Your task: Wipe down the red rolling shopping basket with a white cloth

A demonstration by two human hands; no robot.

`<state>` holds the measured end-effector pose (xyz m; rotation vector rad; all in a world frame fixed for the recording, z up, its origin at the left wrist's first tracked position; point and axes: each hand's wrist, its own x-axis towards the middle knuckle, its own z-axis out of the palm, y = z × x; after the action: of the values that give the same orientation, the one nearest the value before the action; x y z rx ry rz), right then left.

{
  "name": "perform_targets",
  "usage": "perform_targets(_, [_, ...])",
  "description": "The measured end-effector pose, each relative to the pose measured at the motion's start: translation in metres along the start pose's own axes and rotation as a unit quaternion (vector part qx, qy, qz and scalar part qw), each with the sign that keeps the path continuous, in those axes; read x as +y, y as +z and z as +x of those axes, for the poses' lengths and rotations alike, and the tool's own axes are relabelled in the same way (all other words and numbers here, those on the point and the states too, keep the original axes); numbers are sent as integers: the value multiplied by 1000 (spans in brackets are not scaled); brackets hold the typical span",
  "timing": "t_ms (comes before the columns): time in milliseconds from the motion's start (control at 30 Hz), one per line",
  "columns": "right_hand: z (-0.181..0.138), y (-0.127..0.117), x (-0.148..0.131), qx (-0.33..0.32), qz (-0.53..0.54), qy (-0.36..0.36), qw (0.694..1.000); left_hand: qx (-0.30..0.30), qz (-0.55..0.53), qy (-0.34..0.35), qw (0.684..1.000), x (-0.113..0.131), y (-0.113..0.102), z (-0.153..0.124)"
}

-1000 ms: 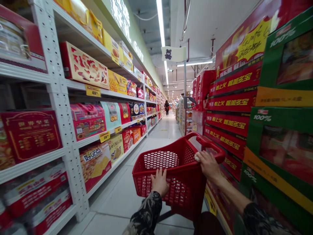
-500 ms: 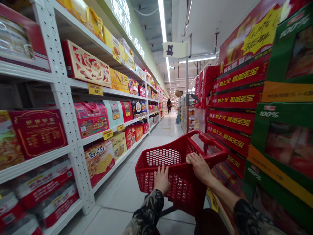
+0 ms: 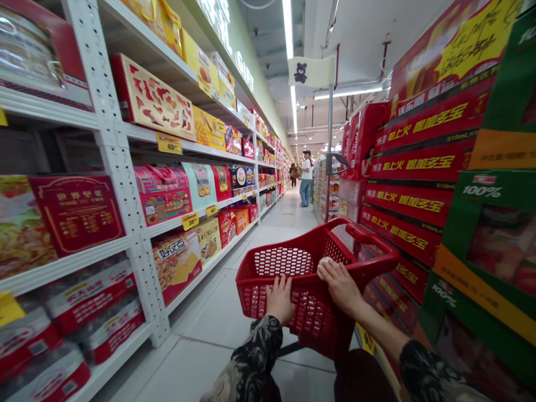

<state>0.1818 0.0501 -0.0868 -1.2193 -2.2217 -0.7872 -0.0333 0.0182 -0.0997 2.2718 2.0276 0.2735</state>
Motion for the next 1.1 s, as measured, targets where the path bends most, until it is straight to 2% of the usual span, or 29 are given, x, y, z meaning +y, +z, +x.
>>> perform_targets(100, [0,-6,22,3,-11,15,1000,-8,-2,5,1000,-3,1,1])
perform_targets(233, [-4,-27,65,61,-63,135,987,-8,-19,4,1000,-5,1,1])
perform_targets(300, [-8,-33,72,87,-87,175,977,-4,-22,-1,1000,-4,1,1])
perform_targets(400, [-13,-27,54,86,-91,157,980,-7,-17,-8,1000,-3,1,1])
perform_targets(533, [-8,-3,9,59,-57,90,993,-7,-15,-4,1000,-3,-2,1])
perform_targets(600, [-4,3,-4,38,-48,54,997,-5,-14,1,1000,-5,-3,0])
perform_targets(700, [1,-1,2,7,-48,34,998,-3,-11,10,1000,-6,-5,-1])
perform_targets(833, [-3,-17,30,12,-63,101,993,8,-14,17,1000,-8,-3,-1])
perform_targets(900, [-5,-19,33,18,-68,128,989,11,-17,14,1000,-7,0,0])
perform_targets(967, [-6,-13,22,7,-63,119,991,9,-19,9,1000,-5,2,0])
perform_targets(1100, [3,8,-15,-32,-36,51,998,7,-22,11,1000,-5,2,0])
